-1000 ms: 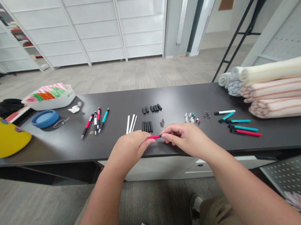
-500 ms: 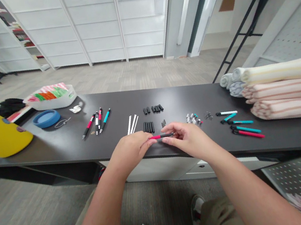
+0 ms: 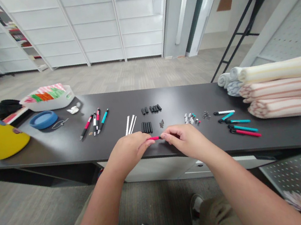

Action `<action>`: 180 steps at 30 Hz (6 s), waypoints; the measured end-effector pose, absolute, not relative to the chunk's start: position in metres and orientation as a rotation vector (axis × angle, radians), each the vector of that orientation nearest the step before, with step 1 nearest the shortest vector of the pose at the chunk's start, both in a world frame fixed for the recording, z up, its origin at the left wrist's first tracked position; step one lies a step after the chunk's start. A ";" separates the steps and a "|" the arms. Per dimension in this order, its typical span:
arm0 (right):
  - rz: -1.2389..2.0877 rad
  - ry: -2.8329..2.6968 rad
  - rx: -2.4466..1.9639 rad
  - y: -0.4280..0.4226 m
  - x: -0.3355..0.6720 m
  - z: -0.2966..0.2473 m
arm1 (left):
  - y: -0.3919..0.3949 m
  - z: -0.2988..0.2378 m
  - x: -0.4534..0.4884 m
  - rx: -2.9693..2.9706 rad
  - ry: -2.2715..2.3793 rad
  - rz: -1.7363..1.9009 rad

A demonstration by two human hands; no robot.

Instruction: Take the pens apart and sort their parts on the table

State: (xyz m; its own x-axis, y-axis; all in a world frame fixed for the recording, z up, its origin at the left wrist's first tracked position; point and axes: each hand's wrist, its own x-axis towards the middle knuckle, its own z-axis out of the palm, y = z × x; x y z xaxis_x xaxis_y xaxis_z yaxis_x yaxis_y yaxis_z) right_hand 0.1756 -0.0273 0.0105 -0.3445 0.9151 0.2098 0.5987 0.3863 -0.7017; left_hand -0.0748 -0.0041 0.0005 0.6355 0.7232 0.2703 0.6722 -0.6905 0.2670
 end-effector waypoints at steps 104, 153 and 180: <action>0.282 -1.777 -1.542 -0.022 0.156 -0.002 | 0.008 0.000 -0.087 1.781 1.217 1.160; 0.164 -2.137 -1.391 -0.017 0.142 -0.003 | 0.007 0.001 -0.087 1.832 1.255 1.157; 0.934 -1.380 -1.151 -0.015 0.162 0.000 | -0.004 0.012 -0.078 2.216 1.260 0.943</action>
